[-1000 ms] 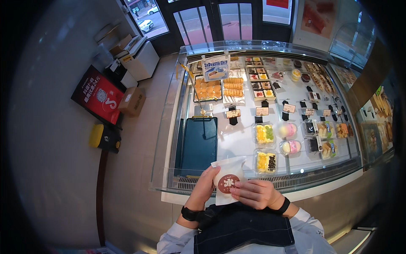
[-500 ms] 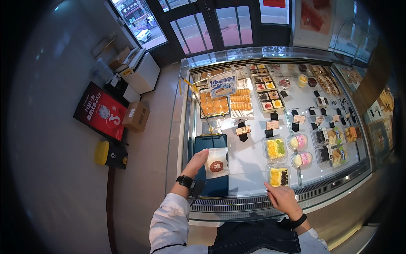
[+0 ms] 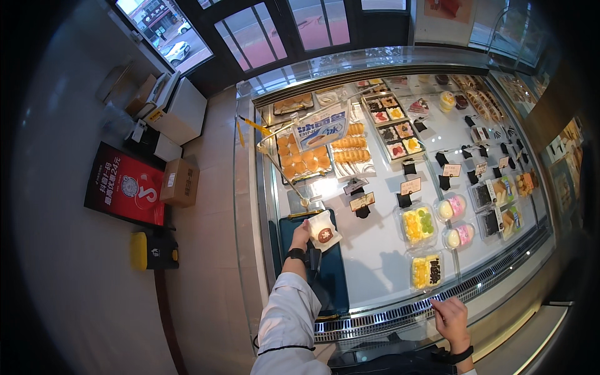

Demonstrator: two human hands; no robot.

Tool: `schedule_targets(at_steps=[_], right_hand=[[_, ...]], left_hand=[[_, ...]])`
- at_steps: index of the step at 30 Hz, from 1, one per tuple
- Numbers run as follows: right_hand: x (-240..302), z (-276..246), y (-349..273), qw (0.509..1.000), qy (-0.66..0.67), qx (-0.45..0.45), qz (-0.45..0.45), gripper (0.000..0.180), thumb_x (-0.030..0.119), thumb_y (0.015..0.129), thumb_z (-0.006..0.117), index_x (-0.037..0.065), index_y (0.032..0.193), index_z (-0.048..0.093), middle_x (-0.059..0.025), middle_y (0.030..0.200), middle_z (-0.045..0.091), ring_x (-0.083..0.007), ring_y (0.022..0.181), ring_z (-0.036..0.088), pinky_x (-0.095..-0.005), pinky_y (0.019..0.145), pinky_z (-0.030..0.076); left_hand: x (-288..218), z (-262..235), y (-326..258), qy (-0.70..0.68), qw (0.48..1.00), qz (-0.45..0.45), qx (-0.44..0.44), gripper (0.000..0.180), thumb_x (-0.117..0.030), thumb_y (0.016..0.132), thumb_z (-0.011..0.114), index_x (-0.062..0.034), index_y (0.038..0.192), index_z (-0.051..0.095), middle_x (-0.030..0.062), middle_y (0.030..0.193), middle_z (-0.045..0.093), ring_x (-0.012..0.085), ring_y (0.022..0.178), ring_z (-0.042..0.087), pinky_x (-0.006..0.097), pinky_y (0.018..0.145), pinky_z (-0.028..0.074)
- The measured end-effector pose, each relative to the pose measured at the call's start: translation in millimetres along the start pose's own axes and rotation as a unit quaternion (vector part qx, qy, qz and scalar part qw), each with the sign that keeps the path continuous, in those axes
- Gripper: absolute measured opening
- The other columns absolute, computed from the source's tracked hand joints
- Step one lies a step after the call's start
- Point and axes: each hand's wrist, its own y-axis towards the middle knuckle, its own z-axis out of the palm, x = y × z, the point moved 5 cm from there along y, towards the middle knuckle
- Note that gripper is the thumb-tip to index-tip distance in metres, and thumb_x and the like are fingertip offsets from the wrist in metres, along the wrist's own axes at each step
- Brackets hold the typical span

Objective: The person retrieves a printed label, walks to a kitchen area, and applies the label to a plastic container of cream-filled pastries. They then carry the container to a refrigerated display case, place it inside, and stack a small paper bag on top of it.

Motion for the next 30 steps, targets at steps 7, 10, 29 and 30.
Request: schedule_targets(at_steps=[7,10,29,30], right_hand=[[-0.3,17.5,11.2,1.0,0.001,0.025,0.004,0.026,-0.002,0.07,0.066,0.006,0.095,0.069,-0.0079,0.071,0.063,-0.027,0.064,0.058,-0.0376,0.058,0.044],[1.2,24.7,11.3,0.999,-0.005,0.039,-0.011,0.026,0.001,0.071,0.066,0.007,0.096,0.069,-0.0078,0.073,0.065,-0.0265,0.066,0.06,-0.0379,0.061,0.044],[-5.0,39.7,14.2,0.998,0.033,-0.001,0.056,0.017,0.003,0.074,0.065,0.007,0.089,0.071,-0.0106,0.068,0.065,-0.0291,0.061,0.061,-0.038,0.057,0.048],[-4.5,38.0,14.6,0.998,0.029,-0.012,0.05,0.017,0.003,0.074,0.065,0.007,0.089,0.071,-0.0105,0.068,0.065,-0.0291,0.061,0.061,-0.038,0.057,0.048]], left_hand=[[-18.9,-36.3,-4.5,-0.005,0.999,0.038,0.02,0.05,-0.042,0.098,0.045,-0.0076,0.135,0.05,0.0088,0.14,0.049,0.021,0.13,0.042,0.041,0.106,0.032],[-9.2,-58.5,-16.2,-0.224,0.973,-0.034,0.042,0.031,-0.027,0.096,0.051,-0.0057,0.117,0.059,0.0077,0.112,0.065,0.015,0.098,0.06,0.031,0.085,0.049],[-12.9,66.6,-17.3,-0.127,0.969,-0.124,0.169,0.033,-0.029,0.1,0.045,-0.0251,0.13,0.034,0.0076,0.115,0.059,0.0197,0.097,0.061,0.04,0.078,0.049],[-7.1,60.2,-15.3,-0.119,0.973,-0.127,0.149,0.031,-0.028,0.1,0.045,-0.0258,0.129,0.034,0.007,0.114,0.059,0.0193,0.097,0.061,0.041,0.077,0.048]])
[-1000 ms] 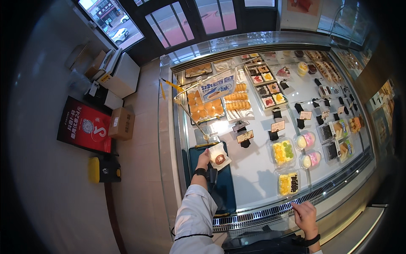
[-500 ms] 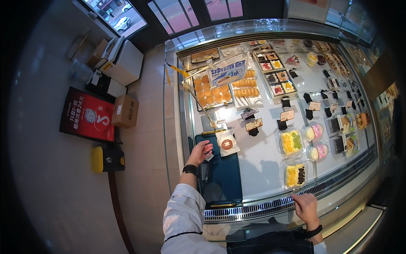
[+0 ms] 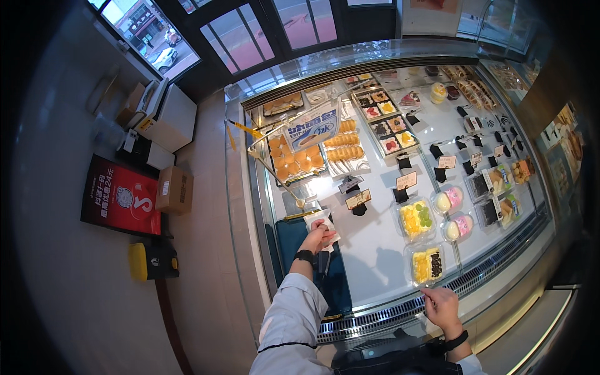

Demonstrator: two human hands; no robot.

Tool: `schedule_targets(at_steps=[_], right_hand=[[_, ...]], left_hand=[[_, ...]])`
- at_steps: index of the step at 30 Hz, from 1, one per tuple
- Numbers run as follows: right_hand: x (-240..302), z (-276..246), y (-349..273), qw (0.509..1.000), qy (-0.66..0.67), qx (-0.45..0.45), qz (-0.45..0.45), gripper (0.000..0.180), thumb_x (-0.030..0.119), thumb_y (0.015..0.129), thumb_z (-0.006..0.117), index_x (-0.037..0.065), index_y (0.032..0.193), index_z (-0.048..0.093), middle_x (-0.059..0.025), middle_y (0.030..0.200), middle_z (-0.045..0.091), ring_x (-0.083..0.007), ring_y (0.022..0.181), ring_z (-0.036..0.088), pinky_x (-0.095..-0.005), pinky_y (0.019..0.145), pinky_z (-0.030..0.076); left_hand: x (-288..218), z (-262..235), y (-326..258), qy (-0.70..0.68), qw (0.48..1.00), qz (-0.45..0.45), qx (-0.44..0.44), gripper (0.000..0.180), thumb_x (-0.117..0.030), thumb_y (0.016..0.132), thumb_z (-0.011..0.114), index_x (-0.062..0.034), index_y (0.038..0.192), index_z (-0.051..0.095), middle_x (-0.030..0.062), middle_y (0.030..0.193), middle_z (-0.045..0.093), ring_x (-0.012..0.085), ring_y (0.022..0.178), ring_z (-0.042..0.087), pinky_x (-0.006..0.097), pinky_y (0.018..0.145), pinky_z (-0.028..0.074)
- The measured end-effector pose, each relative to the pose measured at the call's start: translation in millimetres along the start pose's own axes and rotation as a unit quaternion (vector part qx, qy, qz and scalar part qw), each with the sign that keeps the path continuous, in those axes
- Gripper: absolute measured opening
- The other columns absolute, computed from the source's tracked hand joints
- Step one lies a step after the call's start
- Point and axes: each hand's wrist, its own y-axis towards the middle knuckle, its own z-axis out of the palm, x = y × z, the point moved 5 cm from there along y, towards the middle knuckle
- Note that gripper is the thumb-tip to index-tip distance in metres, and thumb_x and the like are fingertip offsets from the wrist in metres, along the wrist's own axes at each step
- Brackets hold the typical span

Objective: The person retrieves a printed label, walks to a kitchen area, and applies the label to a plastic container of cream-filled pastries. They then carry the container to a refrigerated display case, place it inside, and stack a small paper bag on top of it.

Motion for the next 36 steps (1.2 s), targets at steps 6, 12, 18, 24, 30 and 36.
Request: schedule_targets(at_steps=[6,12,18,24,30,36], right_hand=[[1.9,1.0,1.2,1.0,-0.005,0.009,0.012,0.016,0.004,0.074,0.064,0.007,0.088,0.071,-0.0104,0.069,0.065,-0.0293,0.062,0.062,-0.0381,0.058,0.048],[0.8,0.8,-0.4,1.0,-0.004,-0.017,0.014,0.014,0.005,0.074,0.064,0.006,0.087,0.071,-0.0105,0.071,0.066,-0.0296,0.064,0.062,-0.0387,0.06,0.049],[0.4,1.2,-3.0,1.0,-0.015,-0.008,0.021,0.013,0.004,0.075,0.064,0.006,0.086,0.071,-0.0115,0.073,0.067,-0.0301,0.067,0.064,-0.0384,0.063,0.051],[0.7,0.3,-1.3,0.999,-0.02,-0.018,0.032,0.013,0.004,0.075,0.064,0.004,0.086,0.07,-0.0125,0.075,0.068,-0.0306,0.067,0.064,-0.0388,0.063,0.051],[2.0,-0.9,-0.1,0.999,-0.019,-0.024,0.037,0.013,0.004,0.075,0.064,0.004,0.087,0.07,-0.0123,0.074,0.067,-0.0305,0.067,0.064,-0.0387,0.062,0.051],[2.7,-1.2,-1.5,0.999,-0.026,-0.039,0.026,0.013,0.004,0.075,0.064,0.005,0.086,0.07,-0.0116,0.071,0.066,-0.0297,0.065,0.064,-0.0384,0.061,0.05]], left_hand=[[19.1,-37.0,-3.6,0.005,0.997,0.005,-0.083,0.037,-0.022,0.096,0.049,-0.03,0.129,0.034,0.0019,0.094,0.055,0.014,0.071,0.055,0.044,0.071,0.049],[3.1,-37.7,-19.4,0.068,0.987,0.034,-0.142,0.047,-0.021,0.088,0.059,-0.0225,0.13,0.037,0.0029,0.086,0.058,0.0161,0.064,0.058,0.038,0.065,0.052],[-27.6,-67.8,-41.1,0.283,0.9,0.126,-0.308,0.05,-0.023,0.085,0.066,-0.0022,0.122,0.041,0.0196,0.099,0.064,0.0271,0.075,0.067,0.033,0.059,0.054],[-24.1,-54.7,-36.2,0.4,0.836,0.141,-0.348,0.072,-0.038,0.075,0.072,-0.001,0.128,0.04,0.0256,0.13,0.038,0.0412,0.105,0.06,0.044,0.086,0.052],[-18.7,-34.8,-33.6,0.45,0.816,0.116,-0.344,0.075,-0.041,0.073,0.073,-0.0043,0.128,0.037,0.0274,0.125,0.042,0.0437,0.101,0.06,0.047,0.085,0.053],[-7.6,-47.1,-32.3,0.403,0.83,0.099,-0.373,0.073,-0.044,0.076,0.069,-0.0033,0.126,0.037,0.0282,0.123,0.042,0.044,0.096,0.061,0.046,0.083,0.054]])
